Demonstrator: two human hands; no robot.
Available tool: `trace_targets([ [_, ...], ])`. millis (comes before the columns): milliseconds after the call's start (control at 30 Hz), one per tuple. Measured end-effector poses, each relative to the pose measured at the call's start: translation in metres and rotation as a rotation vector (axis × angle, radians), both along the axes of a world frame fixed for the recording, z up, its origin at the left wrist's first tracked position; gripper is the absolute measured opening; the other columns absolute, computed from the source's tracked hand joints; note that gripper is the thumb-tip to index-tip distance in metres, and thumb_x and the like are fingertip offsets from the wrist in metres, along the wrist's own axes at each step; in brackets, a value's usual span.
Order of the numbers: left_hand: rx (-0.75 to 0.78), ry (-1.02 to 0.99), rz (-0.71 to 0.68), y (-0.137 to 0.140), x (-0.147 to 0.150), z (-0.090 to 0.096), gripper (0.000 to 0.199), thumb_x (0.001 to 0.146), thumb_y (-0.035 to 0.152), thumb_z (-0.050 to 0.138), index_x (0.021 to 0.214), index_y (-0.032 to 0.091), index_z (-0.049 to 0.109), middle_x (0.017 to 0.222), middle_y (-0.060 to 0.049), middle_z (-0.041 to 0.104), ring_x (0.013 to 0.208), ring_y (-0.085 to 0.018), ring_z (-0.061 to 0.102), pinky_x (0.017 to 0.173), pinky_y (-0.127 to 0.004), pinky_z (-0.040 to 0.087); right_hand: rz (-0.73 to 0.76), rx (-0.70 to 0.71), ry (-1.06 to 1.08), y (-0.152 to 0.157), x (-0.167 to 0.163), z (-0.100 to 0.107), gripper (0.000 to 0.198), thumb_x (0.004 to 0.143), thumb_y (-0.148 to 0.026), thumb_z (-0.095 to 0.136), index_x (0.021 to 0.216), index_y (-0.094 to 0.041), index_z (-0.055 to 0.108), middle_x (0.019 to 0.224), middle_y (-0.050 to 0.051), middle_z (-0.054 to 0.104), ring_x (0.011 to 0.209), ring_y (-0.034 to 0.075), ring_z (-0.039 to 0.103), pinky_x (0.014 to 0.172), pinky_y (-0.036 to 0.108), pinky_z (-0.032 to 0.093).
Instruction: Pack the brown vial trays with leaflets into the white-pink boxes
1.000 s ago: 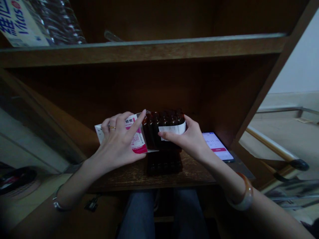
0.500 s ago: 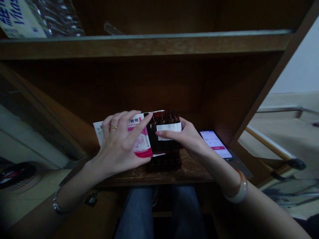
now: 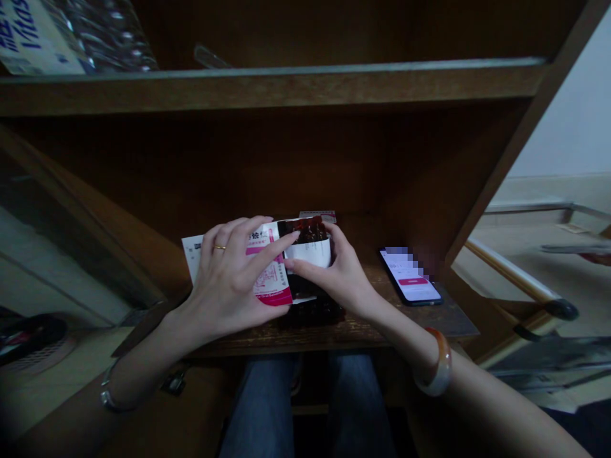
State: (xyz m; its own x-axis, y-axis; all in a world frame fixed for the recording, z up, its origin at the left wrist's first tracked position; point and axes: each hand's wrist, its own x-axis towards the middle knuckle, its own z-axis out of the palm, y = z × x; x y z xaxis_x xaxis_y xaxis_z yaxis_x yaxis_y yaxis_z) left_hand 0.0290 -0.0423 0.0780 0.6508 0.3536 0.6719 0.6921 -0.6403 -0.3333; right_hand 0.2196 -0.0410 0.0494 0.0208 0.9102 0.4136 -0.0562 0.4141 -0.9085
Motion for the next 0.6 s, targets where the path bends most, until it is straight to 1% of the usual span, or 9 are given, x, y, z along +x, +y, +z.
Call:
trace_targets([
  [67, 0.004, 0.011, 0.0, 0.0002, 0.0001, -0.0009, 0.073, 0.076, 0.047, 0.071, 0.142, 0.02, 0.054, 0.138, -0.022, 0.05, 0.127, -0.04, 0.048, 0.104, -0.057, 0.039, 0.019, 0.004, -0.025, -0.0019, -0.0013, -0.0008, 0.06, 0.069, -0.032, 0.086, 0.12, -0.019, 0.058, 0.127, 0.013, 0.066, 0.116, 0.029, 0.064, 0.103, 0.049, 0.051],
  [133, 0.01, 0.017, -0.003, 0.0003, 0.0004, -0.002, 0.074, 0.076, 0.046, 0.071, 0.142, 0.02, 0.053, 0.138, -0.022, 0.05, 0.127, -0.04, 0.048, 0.105, -0.056, 0.038, 0.029, 0.006, -0.027, -0.003, -0.0017, -0.0011, 0.058, 0.07, -0.032, 0.084, 0.12, -0.019, 0.058, 0.128, 0.013, 0.066, 0.116, 0.029, 0.064, 0.104, 0.049, 0.05],
  [300, 0.032, 0.02, -0.004, -0.0014, 0.0017, -0.0019, 0.074, 0.075, 0.044, 0.071, 0.142, 0.019, 0.053, 0.138, -0.021, 0.051, 0.127, -0.038, 0.048, 0.105, -0.054, 0.038, 0.023, -0.033, 0.002, -0.0022, 0.0, -0.0007, 0.064, 0.064, -0.03, 0.087, 0.119, -0.019, 0.056, 0.131, 0.013, 0.064, 0.121, 0.03, 0.061, 0.107, 0.05, 0.048],
  [467, 0.073, 0.038, -0.012, -0.0013, 0.0011, -0.0008, 0.07, 0.076, 0.044, 0.07, 0.14, 0.02, 0.054, 0.139, -0.021, 0.053, 0.126, -0.037, 0.05, 0.106, -0.053, 0.037, 0.06, -0.082, 0.074, -0.002, -0.0015, -0.001, 0.067, 0.059, -0.032, 0.09, 0.115, -0.023, 0.053, 0.129, 0.01, 0.065, 0.122, 0.029, 0.062, 0.104, 0.048, 0.05],
  [600, 0.053, 0.058, -0.02, 0.0012, -0.0013, 0.0003, 0.071, 0.077, 0.042, 0.071, 0.143, 0.024, 0.051, 0.142, -0.019, 0.053, 0.129, -0.037, 0.048, 0.108, -0.054, 0.036, 0.055, -0.049, 0.105, -0.0026, -0.0032, -0.0019, 0.064, 0.059, -0.032, 0.09, 0.109, -0.024, 0.051, 0.125, 0.009, 0.065, 0.119, 0.027, 0.062, 0.102, 0.045, 0.052],
])
